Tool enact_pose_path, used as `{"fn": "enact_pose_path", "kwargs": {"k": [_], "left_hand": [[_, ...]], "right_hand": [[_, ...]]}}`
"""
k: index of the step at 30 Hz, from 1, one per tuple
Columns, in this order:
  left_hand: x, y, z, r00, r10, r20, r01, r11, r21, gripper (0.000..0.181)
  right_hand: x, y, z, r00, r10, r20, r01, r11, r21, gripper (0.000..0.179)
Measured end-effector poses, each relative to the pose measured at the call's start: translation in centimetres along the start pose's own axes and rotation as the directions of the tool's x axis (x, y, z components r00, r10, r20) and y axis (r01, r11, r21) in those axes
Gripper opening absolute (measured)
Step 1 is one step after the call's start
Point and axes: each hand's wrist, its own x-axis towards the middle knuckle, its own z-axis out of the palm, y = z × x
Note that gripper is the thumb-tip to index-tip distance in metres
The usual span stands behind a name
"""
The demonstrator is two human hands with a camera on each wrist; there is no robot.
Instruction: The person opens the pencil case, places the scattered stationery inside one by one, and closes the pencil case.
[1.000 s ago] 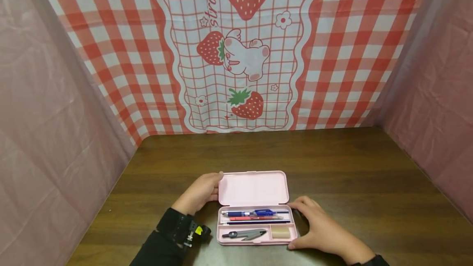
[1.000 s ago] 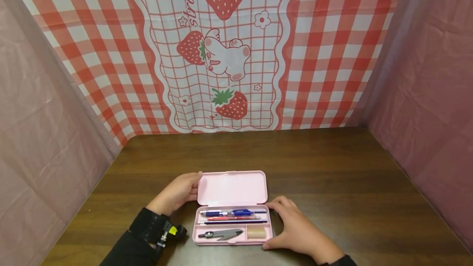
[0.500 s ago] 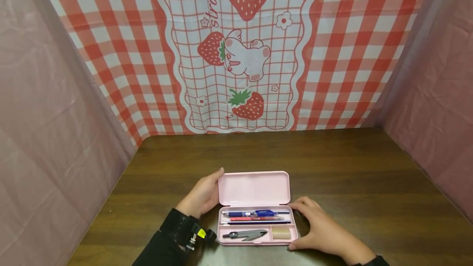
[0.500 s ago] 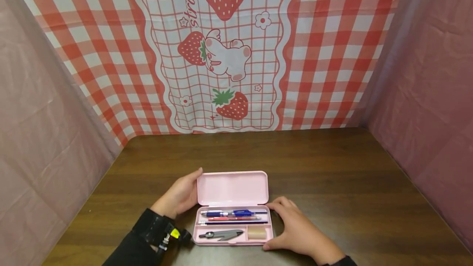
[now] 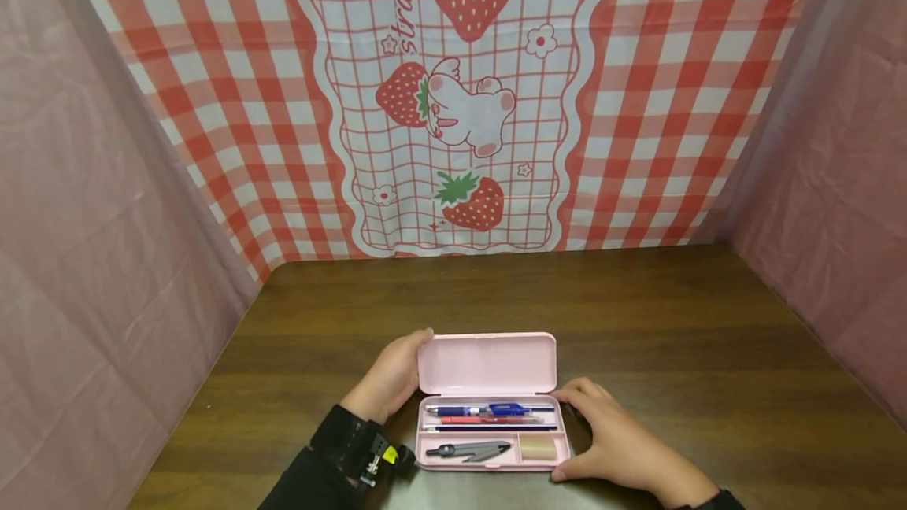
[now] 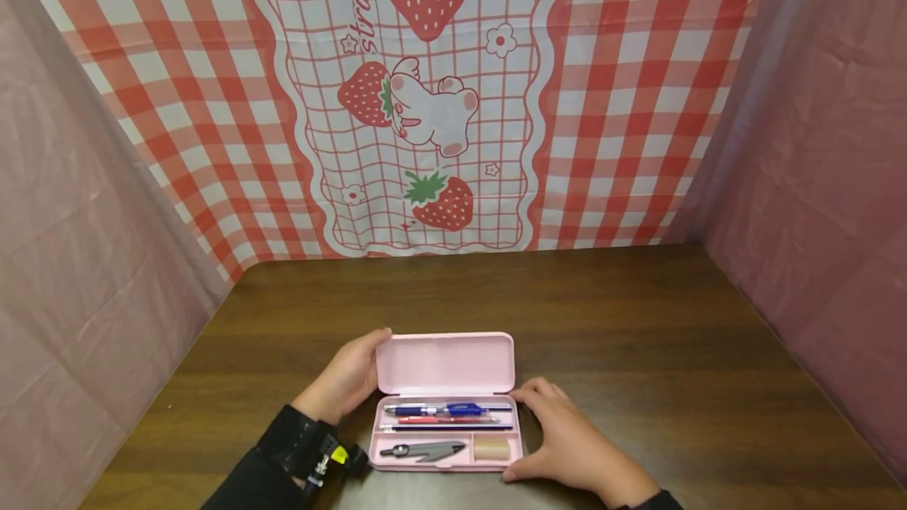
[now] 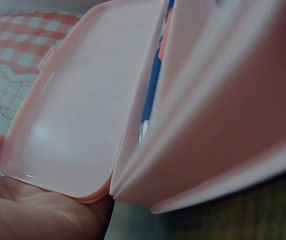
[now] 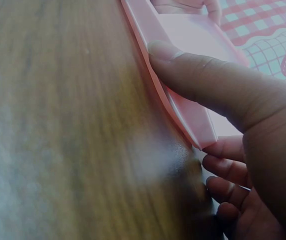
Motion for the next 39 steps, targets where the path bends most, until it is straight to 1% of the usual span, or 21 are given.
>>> {"fn": "enact_pose_path", "kwargs": {"k": [3, 6, 8, 11, 14, 17, 21, 23, 25, 28, 31, 32, 34, 36, 39], "left_hand": [[0.0, 0.1, 0.1, 1.0, 0.017, -0.014, -0.017, 1.0, 0.018, 0.041], [-0.1, 0.1, 0.1, 0.999, 0.037, -0.001, -0.037, 0.999, 0.035, 0.035], [-0.3, 0.1, -0.1, 0.998, 0.051, 0.031, -0.053, 0.997, 0.061, 0.036], [-0.4, 0.1, -0.5, 0.992, 0.069, 0.105, -0.081, 0.99, 0.112, 0.041], [-0.5, 0.1, -0.9, 0.979, 0.096, 0.182, -0.126, 0.979, 0.161, 0.044], [-0.7, 0.3, -1.2, 0.965, 0.114, 0.237, -0.161, 0.969, 0.189, 0.043], [-0.9, 0.6, -1.3, 0.941, 0.123, 0.316, -0.216, 0.936, 0.28, 0.04], [-1.1, 0.7, -1.2, 0.926, 0.122, 0.357, -0.243, 0.917, 0.316, 0.039], [-1.2, 0.7, -1.0, 0.915, 0.122, 0.384, -0.262, 0.904, 0.338, 0.038], [-1.5, 0.8, -0.7, 0.906, 0.118, 0.406, -0.271, 0.899, 0.344, 0.037], [-1.9, 1.0, -0.4, 0.903, 0.078, 0.422, -0.254, 0.89, 0.378, 0.036], [-2.0, 1.1, -0.4, 0.903, 0.062, 0.425, -0.249, 0.882, 0.4, 0.036], [-2.2, 1.3, -0.3, 0.894, 0.025, 0.446, -0.252, 0.853, 0.457, 0.036], [-2.4, 1.6, -0.2, 0.883, -0.006, 0.469, -0.275, 0.803, 0.529, 0.038], [-2.7, 2.0, 0.0, 0.863, -0.049, 0.503, -0.325, 0.709, 0.626, 0.042]], "right_hand": [[0.0, 0.0, 0.0, 1.0, -0.007, -0.007, 0.007, 1.0, -0.001, 0.089], [0.0, 0.0, 0.0, 1.0, -0.006, -0.008, 0.006, 1.0, 0.0, 0.089], [0.0, 0.0, 0.0, 1.0, -0.004, -0.006, 0.004, 1.0, -0.002, 0.09], [0.0, -0.1, -0.1, 1.0, 0.003, 0.004, -0.003, 1.0, -0.001, 0.092], [0.0, 0.0, -0.1, 1.0, 0.006, 0.013, -0.006, 1.0, -0.002, 0.094], [0.0, -0.1, -0.1, 1.0, 0.003, 0.01, -0.003, 1.0, -0.002, 0.094], [0.0, -0.1, -0.1, 1.0, -0.01, -0.001, 0.01, 1.0, -0.002, 0.094], [0.0, 0.0, -0.2, 1.0, -0.013, -0.001, 0.013, 1.0, 0.006, 0.093], [-0.1, 0.1, -0.2, 1.0, -0.012, 0.001, 0.012, 1.0, 0.016, 0.093], [-0.2, 0.3, -0.3, 1.0, -0.004, 0.015, 0.004, 0.999, 0.034, 0.092], [-0.2, 0.4, -0.4, 1.0, -0.001, 0.022, 0.0, 1.0, 0.03, 0.091], [-0.2, 0.4, -0.4, 1.0, -0.001, 0.022, 0.0, 1.0, 0.028, 0.091], [-0.2, 0.4, -0.5, 1.0, -0.003, 0.021, 0.002, 1.0, 0.021, 0.092], [-0.2, 0.4, -0.5, 1.0, -0.003, 0.024, 0.002, 1.0, 0.023, 0.09], [-0.1, 0.4, -0.6, 1.0, -0.006, 0.028, 0.006, 1.0, 0.029, 0.085]]}}
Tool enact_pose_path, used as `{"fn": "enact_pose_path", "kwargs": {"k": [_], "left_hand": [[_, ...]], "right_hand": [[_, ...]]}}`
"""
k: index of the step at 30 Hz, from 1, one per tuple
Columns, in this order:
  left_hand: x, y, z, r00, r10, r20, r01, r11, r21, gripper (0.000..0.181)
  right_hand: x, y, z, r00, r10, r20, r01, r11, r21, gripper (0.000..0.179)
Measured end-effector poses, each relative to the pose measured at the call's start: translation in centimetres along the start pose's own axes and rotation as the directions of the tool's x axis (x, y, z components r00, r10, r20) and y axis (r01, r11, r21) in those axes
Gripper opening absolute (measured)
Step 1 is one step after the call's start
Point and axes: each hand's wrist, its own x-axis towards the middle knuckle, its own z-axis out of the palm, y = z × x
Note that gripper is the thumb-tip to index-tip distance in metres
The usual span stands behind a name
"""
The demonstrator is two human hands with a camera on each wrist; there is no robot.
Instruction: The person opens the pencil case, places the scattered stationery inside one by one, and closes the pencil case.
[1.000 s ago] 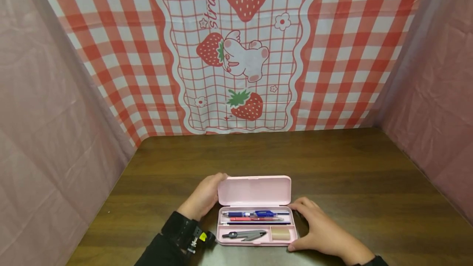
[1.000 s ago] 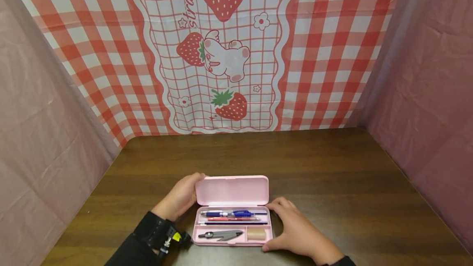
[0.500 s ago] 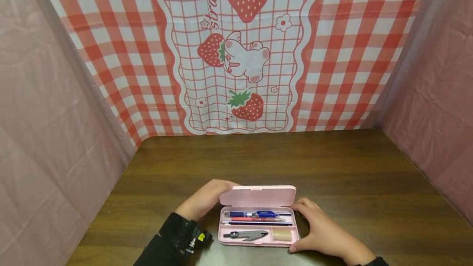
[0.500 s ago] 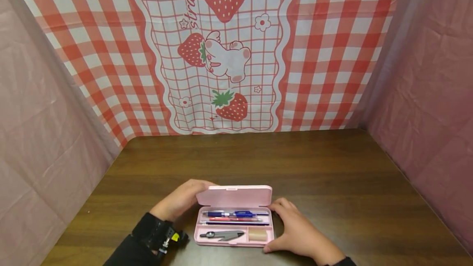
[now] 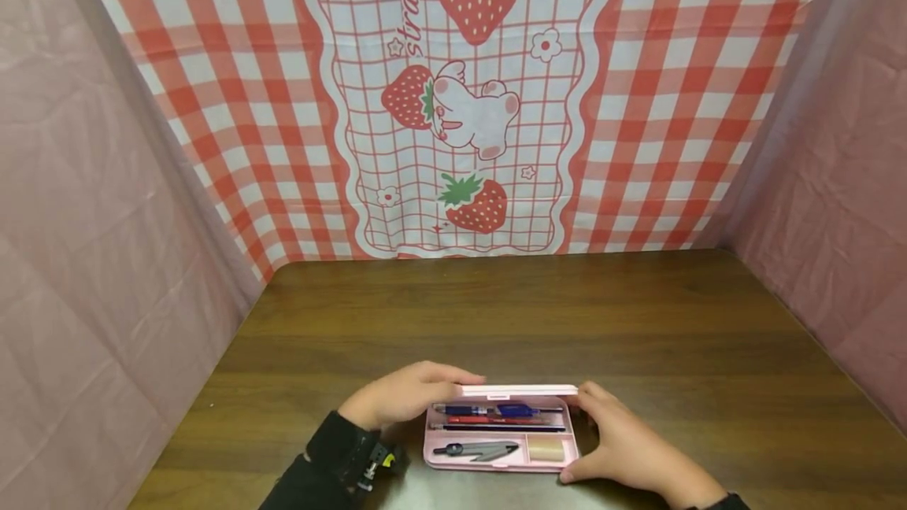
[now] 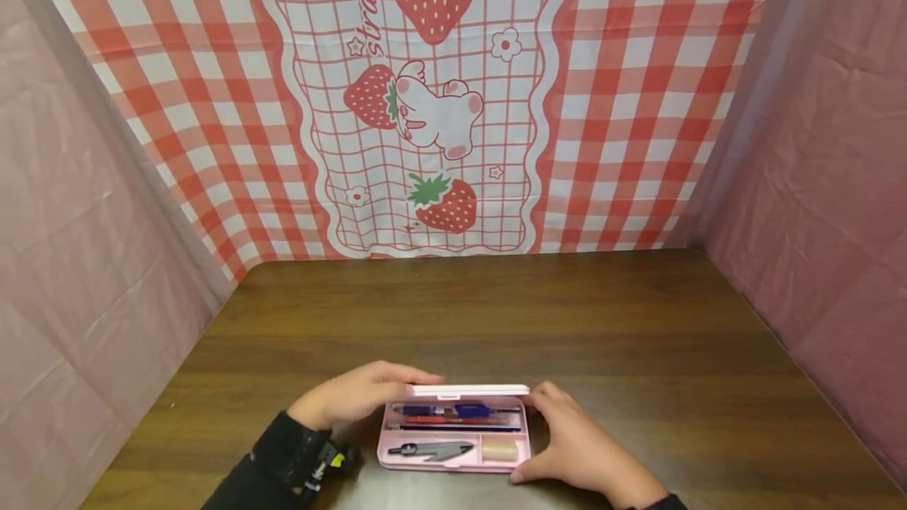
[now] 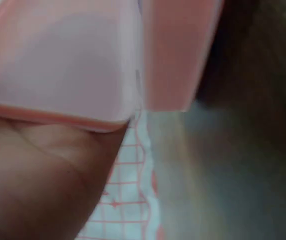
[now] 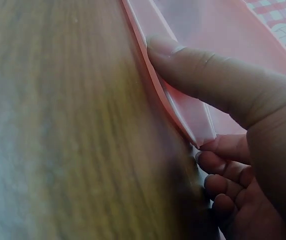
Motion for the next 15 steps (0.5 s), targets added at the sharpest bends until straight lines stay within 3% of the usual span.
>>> {"fn": "enact_pose_path", "kwargs": {"k": [5, 12, 15], "left_hand": [[0.1, 1.0, 0.5, 0.998, -0.011, 0.058, -0.002, 0.975, 0.223, 0.057], [0.5, 1.7, 1.9, 0.998, -0.052, 0.046, 0.029, 0.912, 0.41, 0.078], [0.5, 2.0, 2.5, 0.999, -0.025, 0.032, 0.006, 0.867, 0.498, 0.084]], "right_hand": [[0.1, 0.0, -0.1, 1.0, 0.023, 0.011, -0.023, 1.0, 0.0, 0.083], [0.4, 0.0, -0.2, 0.995, 0.083, 0.061, -0.085, 0.996, 0.04, 0.089], [0.4, 0.0, -0.2, 0.995, 0.074, 0.06, -0.077, 0.996, 0.043, 0.089]]}}
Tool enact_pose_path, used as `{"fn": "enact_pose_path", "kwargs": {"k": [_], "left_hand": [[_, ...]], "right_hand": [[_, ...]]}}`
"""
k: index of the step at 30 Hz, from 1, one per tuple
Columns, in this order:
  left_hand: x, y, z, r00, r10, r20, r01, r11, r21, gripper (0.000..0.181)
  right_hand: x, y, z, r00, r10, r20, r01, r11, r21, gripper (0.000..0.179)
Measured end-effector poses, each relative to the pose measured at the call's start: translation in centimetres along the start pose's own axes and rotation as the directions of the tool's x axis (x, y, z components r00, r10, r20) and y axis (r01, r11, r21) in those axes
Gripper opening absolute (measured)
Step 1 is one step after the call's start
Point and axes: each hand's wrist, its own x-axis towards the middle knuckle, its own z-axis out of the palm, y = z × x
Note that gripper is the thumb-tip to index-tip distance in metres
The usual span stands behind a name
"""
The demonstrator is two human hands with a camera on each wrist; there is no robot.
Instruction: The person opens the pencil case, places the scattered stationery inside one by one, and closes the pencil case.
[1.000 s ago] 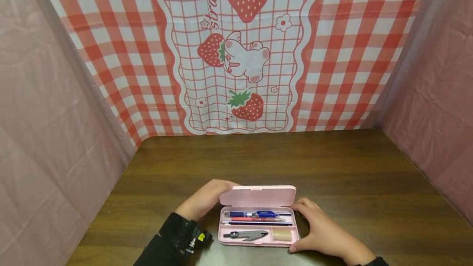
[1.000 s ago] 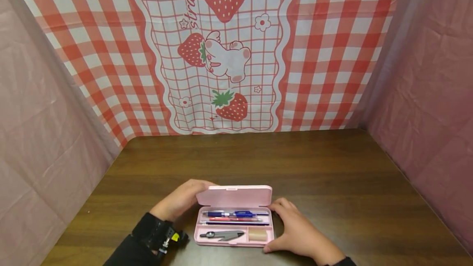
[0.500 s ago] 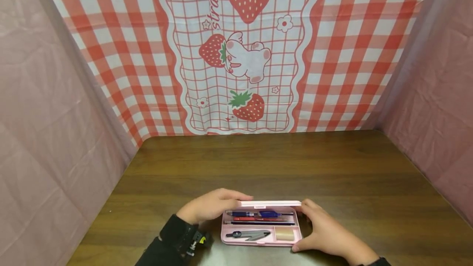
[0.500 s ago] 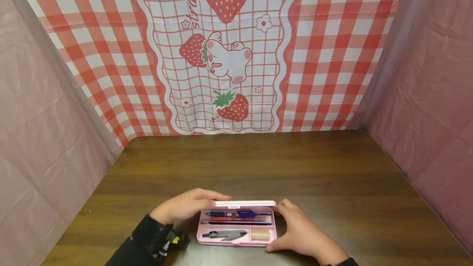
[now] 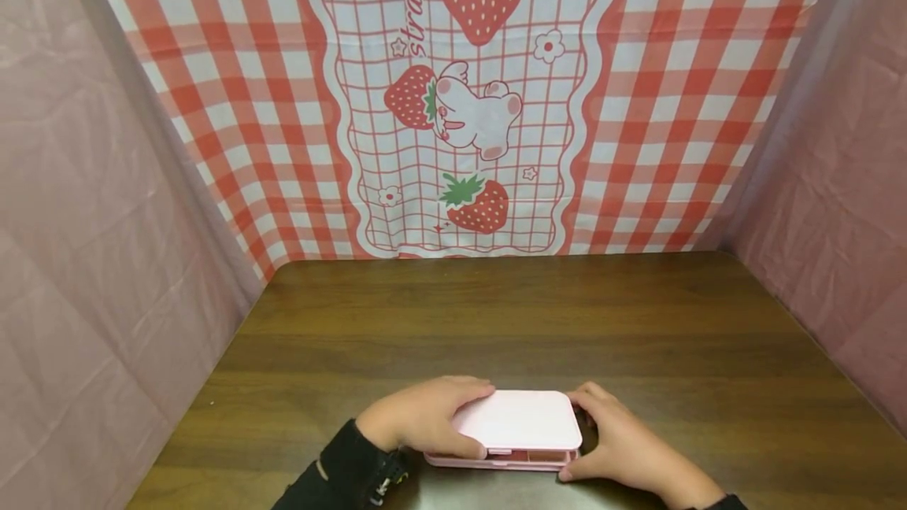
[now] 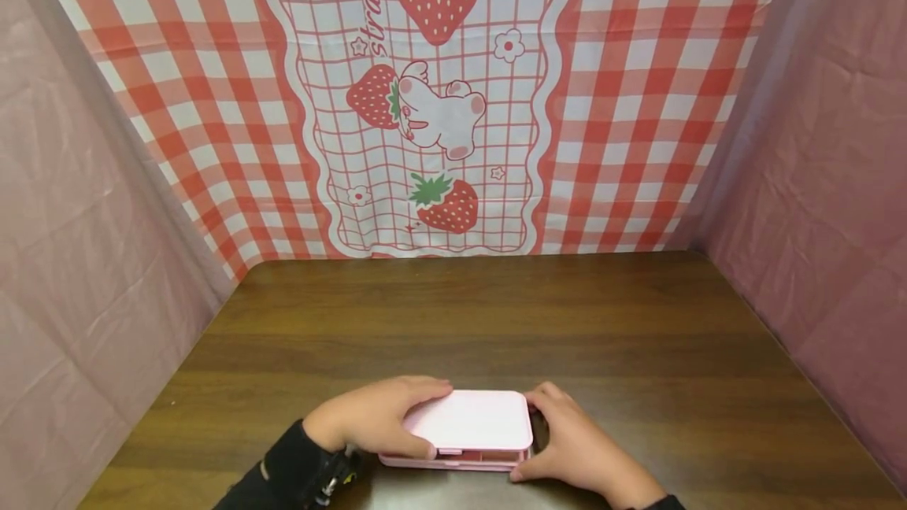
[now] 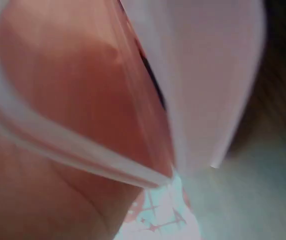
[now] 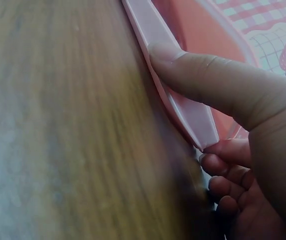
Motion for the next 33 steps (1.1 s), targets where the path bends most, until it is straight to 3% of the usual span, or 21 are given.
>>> {"fn": "enact_pose_path", "kwargs": {"k": [5, 11, 14, 16, 22, 26, 28, 33], "left_hand": [[0.1, 1.4, 0.6, 0.999, -0.003, -0.046, 0.011, 0.986, 0.166, 0.091], [0.2, 3.0, 1.6, 0.994, -0.094, -0.053, 0.106, 0.95, 0.292, 0.097], [0.2, 4.0, 2.2, 0.988, -0.151, -0.034, 0.153, 0.917, 0.369, 0.093], [0.0, 5.0, 2.8, 0.986, -0.157, -0.054, 0.164, 0.869, 0.466, 0.087], [0.0, 7.8, 4.6, 0.966, -0.095, -0.239, 0.244, 0.632, 0.736, 0.045], [0.2, 8.5, 5.2, 0.949, -0.04, -0.313, 0.282, 0.552, 0.785, 0.029], [0.3, 8.6, 5.3, 0.948, -0.034, -0.315, 0.279, 0.561, 0.78, 0.026], [0.5, 8.6, 5.4, 0.963, -0.105, -0.249, 0.257, 0.637, 0.727, 0.032]], "right_hand": [[0.0, 0.0, 0.1, 1.0, -0.004, -0.007, 0.004, 1.0, -0.016, 0.09], [0.0, -0.1, 0.1, 1.0, 0.001, -0.003, -0.001, 1.0, -0.022, 0.092], [0.0, -0.1, 0.3, 1.0, -0.006, -0.02, 0.005, 0.999, -0.039, 0.092], [0.0, 0.0, 0.3, 0.999, -0.008, -0.032, 0.006, 0.999, -0.053, 0.093], [0.0, 0.1, 0.2, 0.999, -0.008, -0.038, 0.006, 0.999, -0.04, 0.092], [0.0, 0.1, 0.2, 0.999, -0.014, -0.044, 0.013, 0.999, -0.043, 0.091], [-0.1, 0.1, 0.3, 0.999, -0.018, -0.048, 0.016, 0.999, -0.044, 0.09], [-0.1, 0.1, 0.4, 0.998, -0.025, -0.049, 0.023, 0.999, -0.046, 0.089]]}}
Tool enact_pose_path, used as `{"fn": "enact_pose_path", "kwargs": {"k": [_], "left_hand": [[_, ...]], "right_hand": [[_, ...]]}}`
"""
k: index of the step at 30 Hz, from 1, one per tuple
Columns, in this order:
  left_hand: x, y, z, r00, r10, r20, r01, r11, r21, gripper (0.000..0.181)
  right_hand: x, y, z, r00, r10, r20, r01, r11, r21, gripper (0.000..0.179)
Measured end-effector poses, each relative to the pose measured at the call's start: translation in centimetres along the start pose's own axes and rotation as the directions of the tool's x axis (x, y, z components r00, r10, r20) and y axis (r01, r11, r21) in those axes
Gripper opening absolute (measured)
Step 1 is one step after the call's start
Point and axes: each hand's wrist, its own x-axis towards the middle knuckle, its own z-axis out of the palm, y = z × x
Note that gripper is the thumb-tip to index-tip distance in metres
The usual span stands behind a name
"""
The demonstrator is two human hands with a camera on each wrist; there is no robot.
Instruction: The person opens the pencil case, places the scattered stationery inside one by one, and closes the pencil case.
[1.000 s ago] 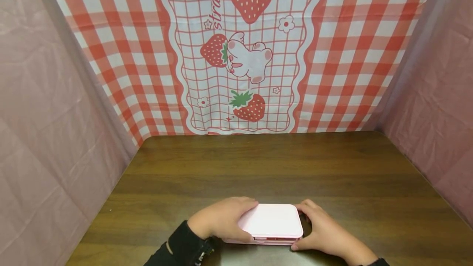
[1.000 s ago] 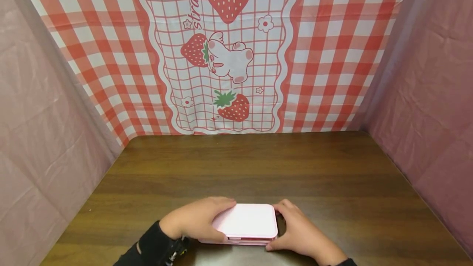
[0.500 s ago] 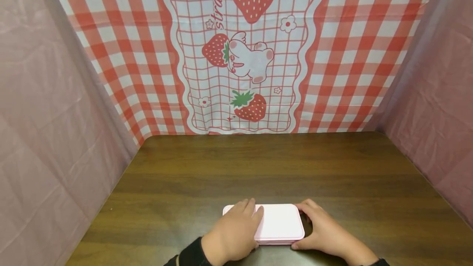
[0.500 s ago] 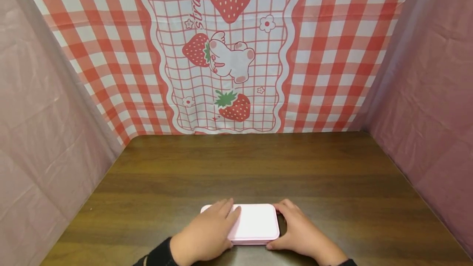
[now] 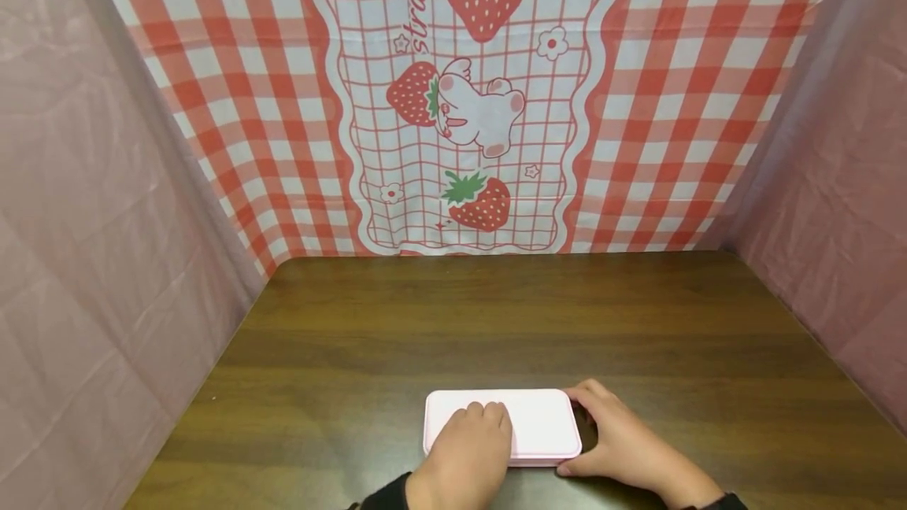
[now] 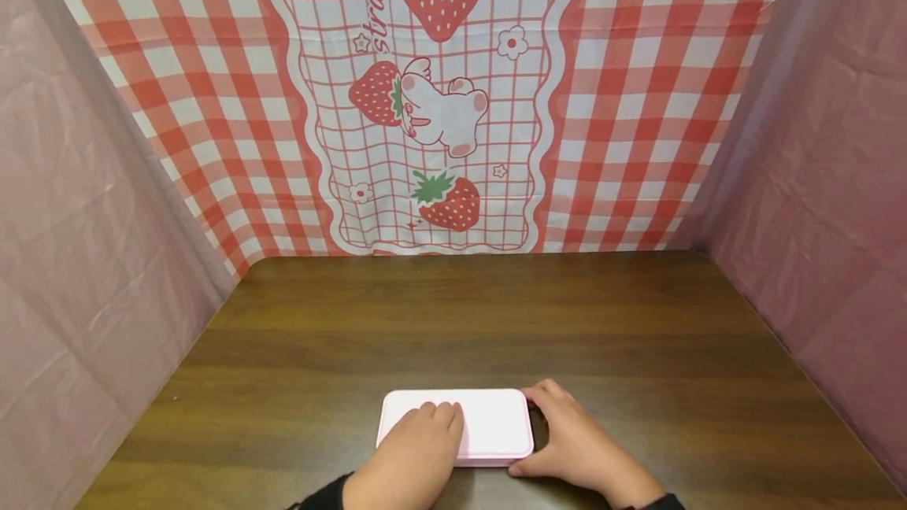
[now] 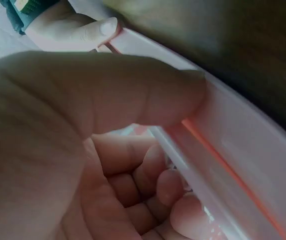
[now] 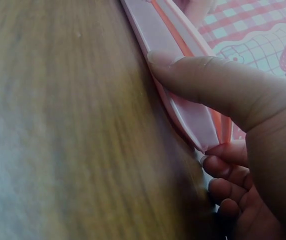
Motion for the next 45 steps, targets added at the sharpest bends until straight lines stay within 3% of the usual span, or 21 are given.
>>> {"fn": "enact_pose_path", "kwargs": {"k": [5, 13, 24, 33, 34, 36, 40, 42, 45], "left_hand": [[0.1, 0.4, 0.2, 0.999, -0.031, 0.041, 0.032, 0.999, -0.026, 0.041], [-0.4, 1.1, 0.7, 0.994, -0.094, -0.053, 0.096, 0.995, 0.024, 0.04], [-0.8, 0.8, 0.7, 0.994, -0.095, -0.052, 0.096, 0.995, 0.018, 0.042], [-0.7, -0.5, 0.4, 0.993, -0.061, 0.105, 0.072, 0.992, -0.106, 0.054], [-0.8, -0.7, 0.5, 0.992, -0.064, 0.109, 0.079, 0.987, -0.14, 0.055], [-1.3, -1.5, 0.5, 0.995, -0.082, 0.061, 0.093, 0.977, -0.192, 0.052], [-2.6, -3.7, 0.8, 0.983, -0.184, 0.014, 0.177, 0.92, -0.35, 0.052], [-3.3, -4.8, 1.0, 0.968, -0.247, 0.036, 0.237, 0.868, -0.436, 0.058], [-4.1, -5.9, 1.4, 0.945, -0.31, 0.108, 0.316, 0.772, -0.551, 0.07]], "right_hand": [[0.2, 0.0, 0.1, 1.0, -0.003, 0.004, 0.003, 1.0, -0.004, 0.09], [0.5, -0.3, 0.0, 0.999, 0.015, 0.036, -0.016, 1.0, 0.003, 0.092], [0.7, -0.5, 0.6, 1.0, -0.027, 0.0, 0.027, 0.999, -0.031, 0.089], [0.8, -0.7, 0.5, 1.0, -0.01, 0.009, 0.01, 1.0, 0.0, 0.084], [0.8, -0.6, 0.4, 1.0, -0.014, 0.002, 0.014, 1.0, 0.002, 0.083], [0.7, -0.5, 0.4, 1.0, -0.023, -0.014, 0.023, 1.0, 0.004, 0.082], [0.5, -0.5, 0.1, 1.0, -0.011, -0.018, 0.011, 1.0, 0.007, 0.082], [0.4, -0.7, -0.1, 1.0, 0.008, -0.008, -0.008, 1.0, 0.014, 0.081], [0.3, -0.8, -0.3, 1.0, 0.024, 0.011, -0.024, 0.999, 0.038, 0.078]]}}
